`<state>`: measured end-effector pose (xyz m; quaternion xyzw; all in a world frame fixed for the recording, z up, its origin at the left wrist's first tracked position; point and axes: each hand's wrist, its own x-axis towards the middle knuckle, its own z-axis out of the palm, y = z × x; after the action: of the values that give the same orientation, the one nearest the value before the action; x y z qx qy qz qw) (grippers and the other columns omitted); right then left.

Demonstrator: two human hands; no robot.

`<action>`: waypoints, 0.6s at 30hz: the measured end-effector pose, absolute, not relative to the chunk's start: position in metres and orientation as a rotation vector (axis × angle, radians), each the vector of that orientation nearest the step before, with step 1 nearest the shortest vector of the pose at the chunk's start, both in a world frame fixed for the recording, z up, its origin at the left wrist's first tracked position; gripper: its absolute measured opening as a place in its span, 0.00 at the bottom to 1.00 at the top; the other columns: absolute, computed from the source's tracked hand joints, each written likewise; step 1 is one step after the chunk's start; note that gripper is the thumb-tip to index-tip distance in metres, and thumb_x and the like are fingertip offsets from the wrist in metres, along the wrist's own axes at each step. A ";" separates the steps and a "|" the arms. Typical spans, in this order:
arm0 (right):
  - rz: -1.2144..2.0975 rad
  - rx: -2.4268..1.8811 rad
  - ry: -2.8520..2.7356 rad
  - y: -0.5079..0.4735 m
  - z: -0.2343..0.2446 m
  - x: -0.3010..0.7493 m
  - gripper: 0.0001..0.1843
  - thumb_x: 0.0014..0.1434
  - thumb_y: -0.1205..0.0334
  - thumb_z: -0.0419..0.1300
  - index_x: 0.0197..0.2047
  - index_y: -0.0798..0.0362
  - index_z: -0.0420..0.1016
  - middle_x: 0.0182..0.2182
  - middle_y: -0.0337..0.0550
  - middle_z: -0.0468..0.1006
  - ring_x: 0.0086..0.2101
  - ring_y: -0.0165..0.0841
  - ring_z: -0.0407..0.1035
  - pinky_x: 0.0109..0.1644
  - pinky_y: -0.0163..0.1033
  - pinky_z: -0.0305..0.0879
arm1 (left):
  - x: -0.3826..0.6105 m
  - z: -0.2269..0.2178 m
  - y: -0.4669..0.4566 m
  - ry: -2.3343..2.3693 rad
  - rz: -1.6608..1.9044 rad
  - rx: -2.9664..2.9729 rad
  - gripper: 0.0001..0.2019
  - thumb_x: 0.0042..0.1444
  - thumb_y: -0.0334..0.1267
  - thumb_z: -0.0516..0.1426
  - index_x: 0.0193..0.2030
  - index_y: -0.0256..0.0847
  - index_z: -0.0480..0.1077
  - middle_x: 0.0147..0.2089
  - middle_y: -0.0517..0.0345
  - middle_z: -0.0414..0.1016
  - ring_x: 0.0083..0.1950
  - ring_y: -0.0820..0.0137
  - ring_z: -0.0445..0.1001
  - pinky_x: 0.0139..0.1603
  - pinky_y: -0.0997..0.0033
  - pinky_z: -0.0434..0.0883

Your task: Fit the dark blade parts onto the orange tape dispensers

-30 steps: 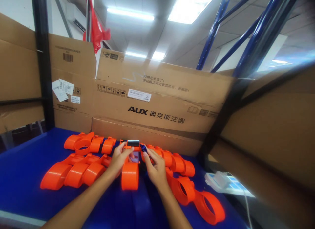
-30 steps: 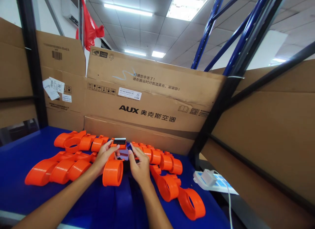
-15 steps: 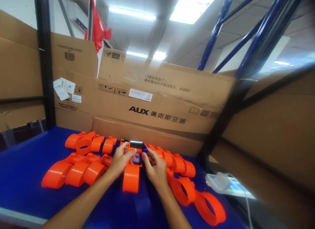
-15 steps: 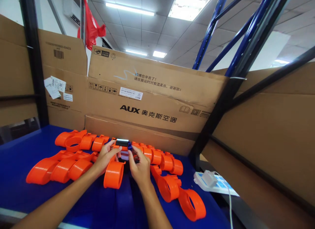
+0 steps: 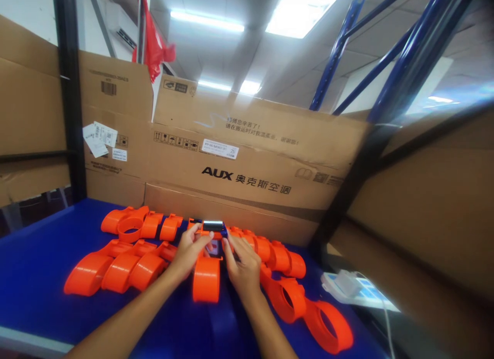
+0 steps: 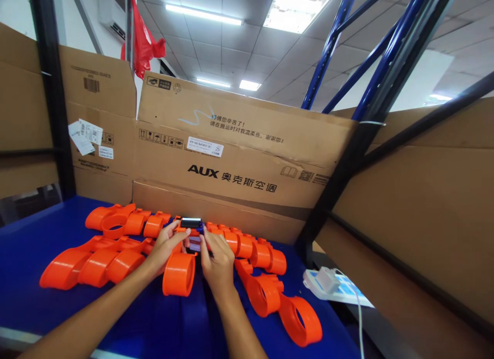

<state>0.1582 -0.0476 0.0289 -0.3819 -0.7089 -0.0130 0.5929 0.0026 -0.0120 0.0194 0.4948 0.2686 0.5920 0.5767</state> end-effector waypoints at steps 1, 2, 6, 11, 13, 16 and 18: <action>-0.048 -0.892 -1.658 -0.047 0.028 0.158 0.15 0.64 0.63 0.59 0.51 0.44 0.81 0.43 0.46 0.83 0.41 0.43 0.78 0.50 0.53 0.73 | 0.003 0.020 -0.012 0.624 1.387 1.143 0.20 0.49 0.50 0.66 0.43 0.38 0.70 0.24 0.63 0.72 0.20 0.74 0.69 0.22 0.76 0.67; -0.066 -0.896 -1.667 -0.047 0.028 0.158 0.16 0.64 0.63 0.59 0.52 0.44 0.80 0.43 0.46 0.83 0.41 0.43 0.77 0.50 0.53 0.72 | 0.003 0.021 -0.013 0.620 1.389 1.131 0.20 0.49 0.50 0.66 0.42 0.38 0.70 0.24 0.63 0.72 0.20 0.74 0.69 0.22 0.76 0.67; -0.167 -0.920 -1.710 -0.046 0.025 0.159 0.18 0.65 0.64 0.57 0.56 0.44 0.77 0.45 0.47 0.83 0.43 0.44 0.76 0.51 0.53 0.71 | 0.004 0.022 -0.014 0.614 1.403 1.134 0.21 0.48 0.50 0.66 0.42 0.38 0.71 0.24 0.62 0.73 0.21 0.73 0.70 0.22 0.76 0.67; -0.205 -0.936 -1.763 -0.049 0.027 0.160 0.20 0.65 0.65 0.56 0.59 0.45 0.75 0.46 0.49 0.82 0.46 0.44 0.75 0.54 0.54 0.69 | 0.003 0.024 -0.014 0.587 1.387 1.097 0.21 0.48 0.49 0.67 0.41 0.37 0.72 0.23 0.60 0.74 0.21 0.73 0.70 0.22 0.76 0.67; -0.141 -0.922 -1.749 -0.051 0.030 0.160 0.18 0.65 0.63 0.57 0.57 0.45 0.76 0.46 0.48 0.82 0.45 0.44 0.75 0.54 0.54 0.68 | 0.003 0.025 -0.013 0.552 1.372 1.038 0.19 0.47 0.47 0.68 0.40 0.37 0.72 0.24 0.59 0.75 0.22 0.72 0.72 0.23 0.76 0.68; 0.087 -0.906 -1.603 -0.052 0.035 0.161 0.18 0.66 0.58 0.57 0.57 0.46 0.76 0.44 0.48 0.82 0.43 0.42 0.75 0.52 0.51 0.69 | 0.004 0.027 -0.011 0.521 1.274 0.932 0.19 0.46 0.44 0.68 0.41 0.36 0.73 0.28 0.54 0.78 0.24 0.69 0.76 0.25 0.74 0.70; 0.328 -0.899 -1.456 -0.051 0.039 0.162 0.22 0.66 0.53 0.56 0.61 0.47 0.72 0.42 0.46 0.82 0.41 0.40 0.76 0.49 0.48 0.72 | 0.005 0.029 -0.012 0.492 1.175 0.913 0.23 0.46 0.43 0.69 0.48 0.38 0.72 0.31 0.51 0.80 0.23 0.68 0.76 0.23 0.73 0.71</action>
<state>0.1621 -0.0513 0.0385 -0.3948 -0.6394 0.1439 0.6439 0.0051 -0.0119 0.0292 0.4114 0.2214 0.5294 0.7082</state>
